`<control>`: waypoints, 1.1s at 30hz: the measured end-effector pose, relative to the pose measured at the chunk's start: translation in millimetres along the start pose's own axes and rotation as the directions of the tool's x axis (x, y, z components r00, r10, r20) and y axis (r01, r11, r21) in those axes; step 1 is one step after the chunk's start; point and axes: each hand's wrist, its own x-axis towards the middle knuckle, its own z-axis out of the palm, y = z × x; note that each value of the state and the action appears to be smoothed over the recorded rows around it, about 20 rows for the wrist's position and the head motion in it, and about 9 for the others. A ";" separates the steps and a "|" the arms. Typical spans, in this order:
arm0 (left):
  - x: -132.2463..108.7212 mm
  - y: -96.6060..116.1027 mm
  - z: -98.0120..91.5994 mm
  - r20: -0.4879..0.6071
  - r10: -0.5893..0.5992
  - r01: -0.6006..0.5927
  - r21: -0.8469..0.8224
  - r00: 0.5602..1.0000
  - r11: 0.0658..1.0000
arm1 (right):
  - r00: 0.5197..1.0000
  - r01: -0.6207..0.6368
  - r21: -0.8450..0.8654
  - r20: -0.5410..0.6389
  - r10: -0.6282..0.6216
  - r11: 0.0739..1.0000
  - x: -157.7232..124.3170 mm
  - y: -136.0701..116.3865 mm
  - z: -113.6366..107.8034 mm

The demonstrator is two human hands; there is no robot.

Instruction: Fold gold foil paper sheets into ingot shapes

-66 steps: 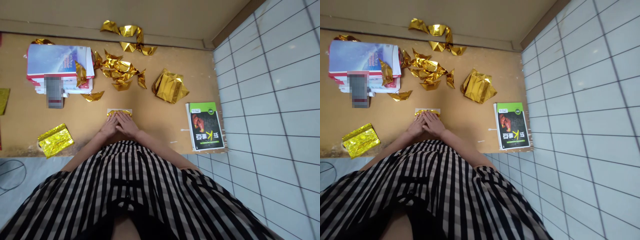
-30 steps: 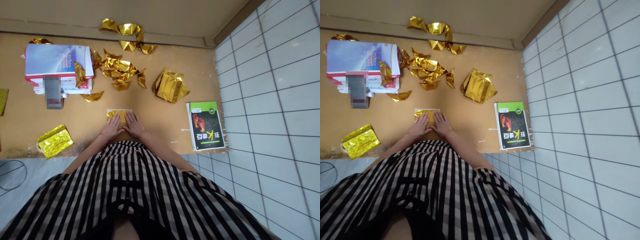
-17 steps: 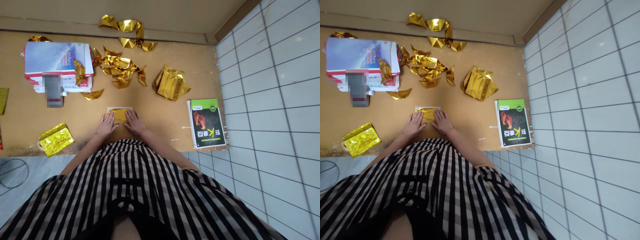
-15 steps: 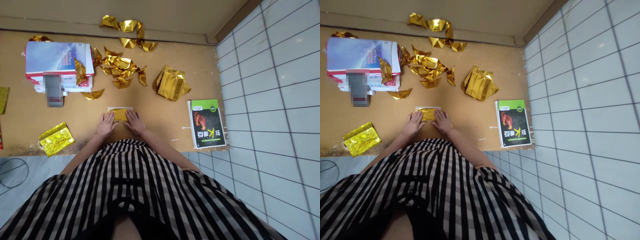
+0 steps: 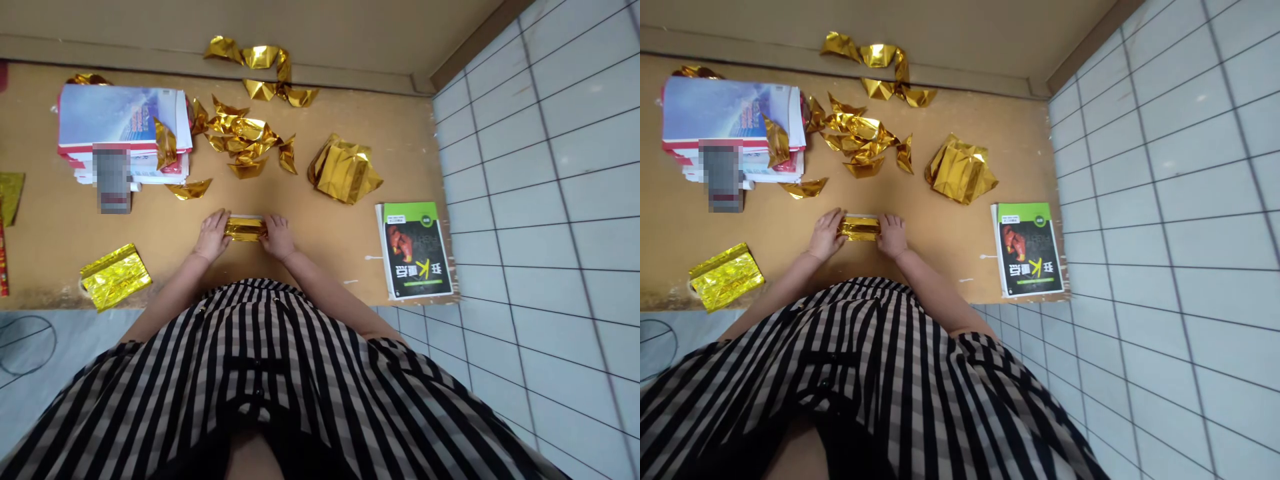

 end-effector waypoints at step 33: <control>-28.8 31.9 32.5 0.206 0.248 -0.272 0.096 0.947 0.958 | 0.978 0.185 -0.167 0.129 -0.164 0.969 -28.8 -6.5 -2.0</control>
